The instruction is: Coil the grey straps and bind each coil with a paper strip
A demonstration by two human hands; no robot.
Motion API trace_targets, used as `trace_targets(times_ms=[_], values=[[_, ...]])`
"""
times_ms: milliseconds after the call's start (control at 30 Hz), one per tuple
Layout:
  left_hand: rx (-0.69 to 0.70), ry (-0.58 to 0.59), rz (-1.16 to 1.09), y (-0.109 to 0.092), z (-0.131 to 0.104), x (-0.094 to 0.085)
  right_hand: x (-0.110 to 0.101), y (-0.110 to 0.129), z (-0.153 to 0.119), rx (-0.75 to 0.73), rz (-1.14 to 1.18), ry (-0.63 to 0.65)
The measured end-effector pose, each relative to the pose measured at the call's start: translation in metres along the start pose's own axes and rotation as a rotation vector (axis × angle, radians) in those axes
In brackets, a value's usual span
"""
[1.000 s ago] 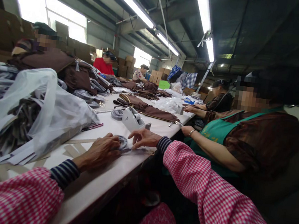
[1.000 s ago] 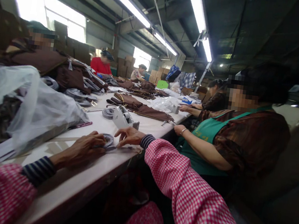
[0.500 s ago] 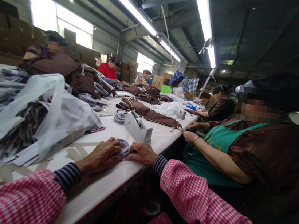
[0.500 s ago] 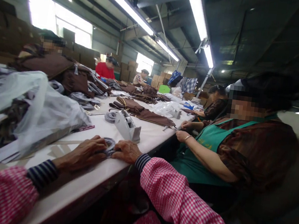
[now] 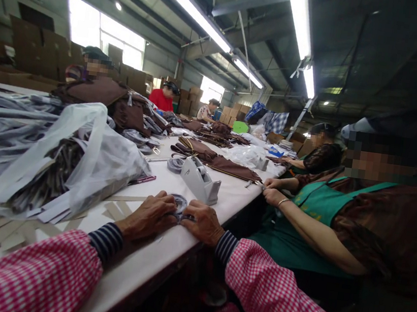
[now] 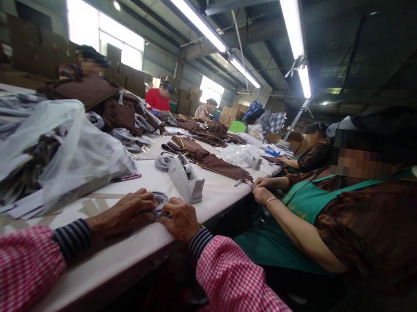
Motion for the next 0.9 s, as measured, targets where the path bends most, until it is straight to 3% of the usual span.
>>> trace_targets(times_ms=[233, 533, 700, 900], values=[[0.009, 0.014, -0.071, 0.0, 0.001, -0.006, 0.007, 0.024, 0.01, -0.189, -0.137, 0.085], [-0.053, 0.082, -0.057, 0.0, 0.003, -0.006, -0.008, 0.002, 0.016, 0.026, 0.127, -0.019], [-0.081, 0.111, -0.13, 0.001, 0.003, -0.008, -0.004, -0.012, 0.03, -0.07, 0.175, 0.21], [-0.088, 0.073, -0.054, -0.007, 0.002, -0.009, -0.001, -0.017, 0.041, -0.047, 0.268, 0.282]])
Point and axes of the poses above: each hand's wrist, its own z-axis towards the middle knuckle, its own x-axis out of the palm, y = z × x, the point moved 7 cm from there along z, towards the middle knuckle, and after that the axes turned 11 degrees about -x, right-handed, at the moved point
